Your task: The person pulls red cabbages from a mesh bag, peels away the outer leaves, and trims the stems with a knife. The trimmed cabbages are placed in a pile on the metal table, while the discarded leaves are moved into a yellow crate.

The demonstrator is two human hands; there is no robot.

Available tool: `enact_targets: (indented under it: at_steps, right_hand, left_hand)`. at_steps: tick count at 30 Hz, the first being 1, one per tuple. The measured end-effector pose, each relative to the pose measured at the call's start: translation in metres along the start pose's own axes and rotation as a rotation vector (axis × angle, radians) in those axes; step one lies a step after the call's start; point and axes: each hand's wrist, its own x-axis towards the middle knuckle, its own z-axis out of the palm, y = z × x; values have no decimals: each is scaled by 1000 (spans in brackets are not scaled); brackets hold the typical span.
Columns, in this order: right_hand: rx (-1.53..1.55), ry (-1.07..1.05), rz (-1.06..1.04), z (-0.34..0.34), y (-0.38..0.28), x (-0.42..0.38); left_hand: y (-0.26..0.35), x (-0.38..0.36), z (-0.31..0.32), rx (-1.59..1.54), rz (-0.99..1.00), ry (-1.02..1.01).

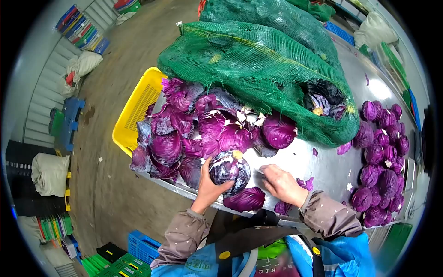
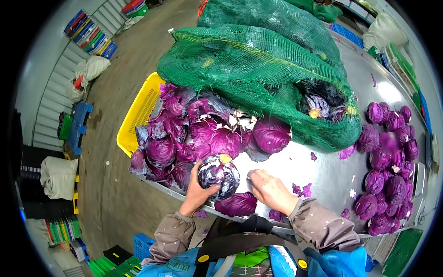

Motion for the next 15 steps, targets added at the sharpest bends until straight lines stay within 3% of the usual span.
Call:
enact_targets:
  at_steps: [5, 11, 15]
  right_hand:
    - [-189, -140, 39, 3, 0, 11]
    - [-544, -42, 31, 27, 29, 29]
    - [-518, 8, 56, 46, 46, 36]
  left_hand:
    - [9, 11, 2, 48, -8, 0]
    - [27, 26, 12, 169, -49, 37]
    - [29, 35, 21, 213, -67, 103]
